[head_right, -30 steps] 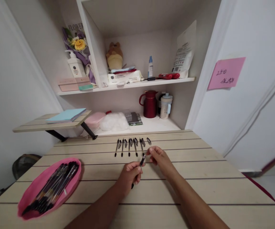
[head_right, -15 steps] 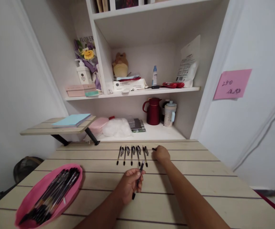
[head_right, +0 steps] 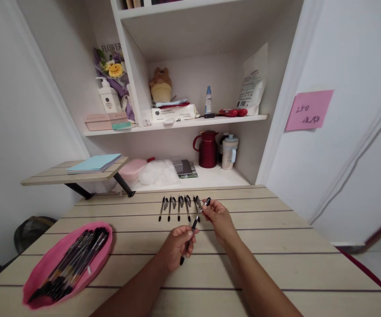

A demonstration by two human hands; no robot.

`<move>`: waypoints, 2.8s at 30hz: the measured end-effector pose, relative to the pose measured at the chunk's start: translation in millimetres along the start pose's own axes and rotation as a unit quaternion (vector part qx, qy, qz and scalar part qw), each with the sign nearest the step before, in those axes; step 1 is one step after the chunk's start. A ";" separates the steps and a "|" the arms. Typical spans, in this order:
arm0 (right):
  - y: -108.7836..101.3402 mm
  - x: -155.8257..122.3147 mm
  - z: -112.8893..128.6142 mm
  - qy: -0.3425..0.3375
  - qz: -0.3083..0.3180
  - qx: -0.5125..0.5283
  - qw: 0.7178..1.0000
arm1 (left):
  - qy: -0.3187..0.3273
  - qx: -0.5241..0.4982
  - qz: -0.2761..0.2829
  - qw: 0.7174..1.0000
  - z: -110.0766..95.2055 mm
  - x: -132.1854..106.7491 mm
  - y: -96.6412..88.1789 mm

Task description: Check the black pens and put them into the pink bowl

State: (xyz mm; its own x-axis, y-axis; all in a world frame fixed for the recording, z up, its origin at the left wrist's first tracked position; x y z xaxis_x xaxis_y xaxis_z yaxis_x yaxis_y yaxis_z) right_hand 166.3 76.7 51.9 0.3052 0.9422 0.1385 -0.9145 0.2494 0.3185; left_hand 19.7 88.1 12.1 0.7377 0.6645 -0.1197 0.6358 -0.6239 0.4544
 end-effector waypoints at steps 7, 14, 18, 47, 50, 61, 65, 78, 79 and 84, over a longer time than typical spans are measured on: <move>3.4 -0.5 4.3 -0.011 0.011 -0.046 0.999 | 0.004 0.008 0.004 1.000 -0.2 1.1 -1.3; 8.1 -4.7 -1.8 0.038 0.088 -0.075 0.993 | 0.012 0.012 0.005 1.000 -0.7 1.6 -0.5; 15.8 -10.5 -7.0 0.079 0.135 -0.069 0.985 | 0.026 0.015 -0.007 1.000 -0.8 2.9 -1.0; -32.7 -56.1 -28.7 0.041 0.082 -0.347 0.933 | 0.088 0.187 -0.125 0.970 -24.4 -15.9 6.9; -37.5 -66.6 -33.9 -0.010 0.098 -0.393 0.914 | 0.100 0.296 -0.167 0.935 -58.8 -30.0 1.5; -36.5 -70.1 -32.7 -0.020 0.086 -0.431 0.898 | 0.028 0.604 -0.401 0.688 -183.3 -166.3 -124.3; -43.3 -68.3 -38.3 -0.012 0.078 -0.455 0.887 | -0.114 0.683 -0.426 0.583 -178.1 -197.4 -153.8; -42.7 -69.5 -38.5 -0.028 0.062 -0.445 0.893 | -0.143 0.710 -0.433 0.537 -153.9 -198.5 -164.4; -42.9 -69.1 -38.5 -0.024 0.056 -0.426 0.903 | -0.132 0.715 -0.429 0.536 -153.4 -197.7 -159.7; -46.5 -67.0 -37.9 -0.003 0.023 -0.297 0.955 | -0.030 0.742 -0.399 0.538 -141.5 -188.7 -125.7</move>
State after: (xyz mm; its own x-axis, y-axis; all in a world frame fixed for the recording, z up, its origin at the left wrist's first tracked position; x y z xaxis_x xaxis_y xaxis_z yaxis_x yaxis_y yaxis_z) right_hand 178.3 10.5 -7.7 0.2616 0.9542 0.1449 -0.9155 0.2929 -0.2760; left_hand -231.6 99.3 102.5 0.0728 0.9775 0.1981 0.2043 0.1798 -0.9623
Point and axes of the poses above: each hand's wrist, its own x-axis towards the middle knuckle, its own y-axis out of the palm, z = x × y, the point moved 3 cm from there along x, towards the middle knuckle, and after that the axes turned 7 degrees about z, right-handed, at the moved point
